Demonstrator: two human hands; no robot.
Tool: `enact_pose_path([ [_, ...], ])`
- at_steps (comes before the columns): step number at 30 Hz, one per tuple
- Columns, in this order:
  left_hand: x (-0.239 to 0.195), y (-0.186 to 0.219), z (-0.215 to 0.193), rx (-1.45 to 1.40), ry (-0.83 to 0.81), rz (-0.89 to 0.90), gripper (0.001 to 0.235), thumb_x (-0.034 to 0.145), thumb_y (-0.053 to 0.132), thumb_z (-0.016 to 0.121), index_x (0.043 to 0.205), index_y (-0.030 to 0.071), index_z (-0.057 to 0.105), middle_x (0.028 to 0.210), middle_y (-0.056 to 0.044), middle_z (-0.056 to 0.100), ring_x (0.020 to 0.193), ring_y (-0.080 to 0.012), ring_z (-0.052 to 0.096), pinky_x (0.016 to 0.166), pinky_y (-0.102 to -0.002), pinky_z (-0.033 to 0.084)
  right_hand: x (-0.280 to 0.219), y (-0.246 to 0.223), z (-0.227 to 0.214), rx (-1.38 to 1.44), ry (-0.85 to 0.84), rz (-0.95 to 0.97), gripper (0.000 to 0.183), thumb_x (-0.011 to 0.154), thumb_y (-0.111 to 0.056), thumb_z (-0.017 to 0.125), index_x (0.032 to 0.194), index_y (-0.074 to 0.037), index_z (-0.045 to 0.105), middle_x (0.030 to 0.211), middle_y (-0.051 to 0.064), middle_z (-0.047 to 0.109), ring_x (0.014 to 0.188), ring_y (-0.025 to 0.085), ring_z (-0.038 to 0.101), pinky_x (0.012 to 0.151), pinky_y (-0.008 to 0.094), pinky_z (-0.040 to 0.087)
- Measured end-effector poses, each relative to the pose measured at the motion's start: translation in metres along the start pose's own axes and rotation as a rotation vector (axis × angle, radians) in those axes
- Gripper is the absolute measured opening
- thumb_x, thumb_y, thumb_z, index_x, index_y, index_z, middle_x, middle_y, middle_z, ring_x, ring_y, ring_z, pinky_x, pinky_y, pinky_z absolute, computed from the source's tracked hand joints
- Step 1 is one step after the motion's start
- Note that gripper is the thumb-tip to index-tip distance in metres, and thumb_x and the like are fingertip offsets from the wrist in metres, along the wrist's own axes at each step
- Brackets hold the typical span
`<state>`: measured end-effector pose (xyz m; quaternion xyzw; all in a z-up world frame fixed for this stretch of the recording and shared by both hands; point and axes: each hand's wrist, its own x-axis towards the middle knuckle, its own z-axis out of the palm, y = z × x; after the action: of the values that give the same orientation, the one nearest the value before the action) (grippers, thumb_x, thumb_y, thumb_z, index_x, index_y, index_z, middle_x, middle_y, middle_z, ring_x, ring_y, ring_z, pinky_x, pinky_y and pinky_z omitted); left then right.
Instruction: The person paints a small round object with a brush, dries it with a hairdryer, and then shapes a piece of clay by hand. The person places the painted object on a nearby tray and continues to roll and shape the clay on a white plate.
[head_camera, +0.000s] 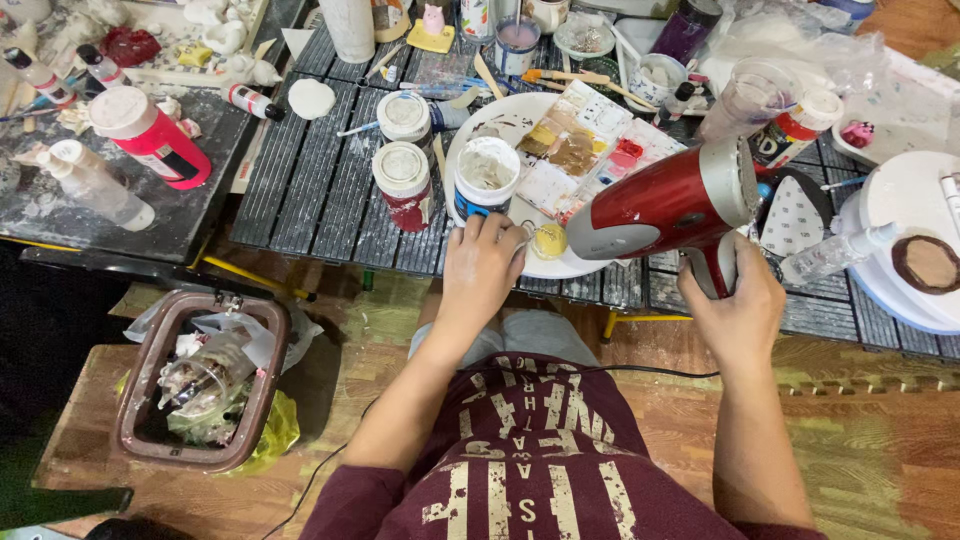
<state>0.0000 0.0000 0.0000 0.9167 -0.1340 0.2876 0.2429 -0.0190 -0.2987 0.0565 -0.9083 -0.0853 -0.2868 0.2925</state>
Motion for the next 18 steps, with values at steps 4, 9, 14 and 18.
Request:
enact_pose_path([
  [4,0.006,0.0,-0.005,-0.005,0.022,0.026,0.024,0.08,0.016,0.079,0.103,0.014,0.072,0.106,-0.004,0.062,0.103,-0.0275,0.059,0.083,-0.043,0.047,-0.003,0.012,0.004,-0.037,0.023,-0.073,0.052,0.087,-0.018,0.084,0.129,0.001,0.062,0.111,0.021,0.069,0.096,0.035,0.071,0.087,0.041,0.056],
  [9,0.012,0.002,-0.021,-0.042,0.02,0.035,0.026,0.08,0.016,0.077,0.101,0.007,0.066,0.105,-0.008,0.061,0.101,-0.0304,0.058,0.081,-0.044,0.047,-0.006,0.012,0.007,-0.057,0.01,-0.023,0.049,0.086,-0.018,0.085,0.125,0.002,0.063,0.106,0.02,0.069,0.093,0.036,0.07,0.084,0.042,0.055],
  [14,0.015,0.003,-0.039,-0.098,0.044,-0.005,0.023,0.086,0.016,0.075,0.104,0.007,0.065,0.108,-0.008,0.062,0.102,-0.0307,0.059,0.082,-0.044,0.049,0.002,-0.001,0.013,-0.029,0.017,-0.123,0.053,0.088,-0.02,0.084,0.131,0.002,0.061,0.113,0.021,0.068,0.097,0.037,0.071,0.086,0.042,0.056],
  [18,0.01,0.005,-0.051,-0.127,0.048,-0.046,0.02,0.087,0.015,0.074,0.104,0.008,0.067,0.106,-0.008,0.064,0.101,-0.0315,0.061,0.082,-0.044,0.049,0.02,-0.015,0.018,-0.038,-0.021,-0.193,0.052,0.09,-0.02,0.084,0.133,0.001,0.062,0.117,0.022,0.069,0.101,0.04,0.07,0.087,0.044,0.056],
])
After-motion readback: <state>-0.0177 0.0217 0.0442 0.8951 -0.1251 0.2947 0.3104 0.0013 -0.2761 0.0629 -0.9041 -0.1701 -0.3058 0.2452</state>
